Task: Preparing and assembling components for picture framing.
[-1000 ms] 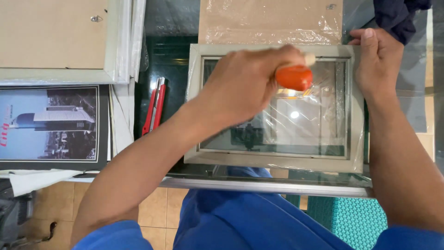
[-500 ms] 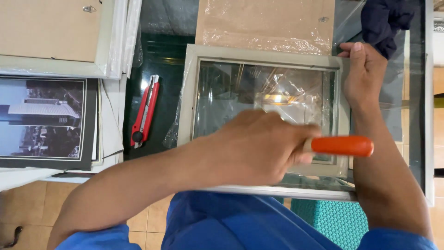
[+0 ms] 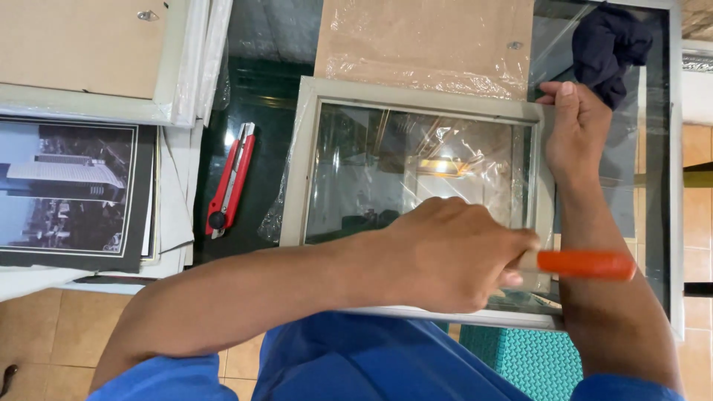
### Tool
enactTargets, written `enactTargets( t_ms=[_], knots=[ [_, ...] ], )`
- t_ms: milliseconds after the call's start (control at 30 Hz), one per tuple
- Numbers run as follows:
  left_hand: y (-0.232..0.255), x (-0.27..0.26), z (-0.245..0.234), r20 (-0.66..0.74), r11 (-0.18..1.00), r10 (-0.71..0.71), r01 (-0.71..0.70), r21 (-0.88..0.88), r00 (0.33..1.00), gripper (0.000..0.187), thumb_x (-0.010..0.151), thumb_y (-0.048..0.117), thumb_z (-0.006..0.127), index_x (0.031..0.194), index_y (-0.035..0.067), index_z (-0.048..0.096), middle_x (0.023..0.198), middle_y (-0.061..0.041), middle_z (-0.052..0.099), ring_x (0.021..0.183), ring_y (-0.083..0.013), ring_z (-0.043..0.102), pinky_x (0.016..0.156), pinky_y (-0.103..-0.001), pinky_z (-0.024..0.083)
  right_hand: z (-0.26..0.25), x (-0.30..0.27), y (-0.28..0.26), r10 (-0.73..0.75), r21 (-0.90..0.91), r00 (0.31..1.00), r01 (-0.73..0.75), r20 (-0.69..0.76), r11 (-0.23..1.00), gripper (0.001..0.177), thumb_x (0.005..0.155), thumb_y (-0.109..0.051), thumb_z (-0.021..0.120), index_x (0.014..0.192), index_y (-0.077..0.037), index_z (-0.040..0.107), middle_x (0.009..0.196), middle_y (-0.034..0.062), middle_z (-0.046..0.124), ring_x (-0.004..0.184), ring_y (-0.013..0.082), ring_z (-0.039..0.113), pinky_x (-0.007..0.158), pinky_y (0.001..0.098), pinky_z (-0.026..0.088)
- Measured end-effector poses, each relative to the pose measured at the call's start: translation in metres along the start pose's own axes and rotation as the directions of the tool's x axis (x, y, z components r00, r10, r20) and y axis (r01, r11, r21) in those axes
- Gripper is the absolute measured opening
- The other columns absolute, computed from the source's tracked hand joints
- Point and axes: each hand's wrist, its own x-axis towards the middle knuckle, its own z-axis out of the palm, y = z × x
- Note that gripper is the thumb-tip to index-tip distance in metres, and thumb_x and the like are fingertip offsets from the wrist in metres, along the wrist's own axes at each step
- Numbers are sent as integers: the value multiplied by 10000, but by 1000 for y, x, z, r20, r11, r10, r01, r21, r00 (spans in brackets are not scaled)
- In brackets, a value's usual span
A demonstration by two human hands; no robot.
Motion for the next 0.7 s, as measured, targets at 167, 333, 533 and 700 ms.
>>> enactTargets(
  t_ms=[167, 333, 533, 700],
  knots=[
    [-10, 44, -8, -303, 999, 36, -31, 20, 952, 419, 1001, 256, 527, 1403, 141, 529, 666, -15, 755, 430, -181, 680, 497, -403, 532, 4, -4, -3, 72, 47, 995, -68, -73, 997, 560, 1213, -345, 349, 1192, 104, 683, 1044, 179, 668, 959, 223, 620, 900, 326, 509],
    [-69, 138, 17, -618, 960, 226, -66, 271, 753, 211, 990, 217, 584, 1188, 206, 513, 775, 10, 753, 529, -151, 712, 462, -352, 512, -1, -3, -7, 204, 235, 967, -165, -154, 958, 655, 1038, -539, 378, 1191, 30, 665, 1009, 123, 683, 922, 179, 649, 889, 284, 546],
    [-63, 148, 65, -504, 868, 361, -85, 490, 785, 421, 1008, 21, 628, 1360, 88, 406, 1133, -87, 802, 716, -162, 755, 500, -250, 601, -4, 10, -8, 420, 459, 876, -280, -238, 844, 865, 791, -773, 366, 1199, -70, 661, 934, 34, 730, 859, 108, 710, 864, 217, 595],
    [8, 73, 73, -228, 928, 371, -348, 136, 900, 177, 963, 117, 592, 1083, 13, 668, 668, -137, 714, 392, -190, 616, 385, -317, 491, -8, 9, -3, 387, 424, 903, -282, -187, 861, 856, 845, -742, 306, 1251, -77, 660, 963, 30, 734, 926, 116, 708, 910, 245, 524]
  ],
)
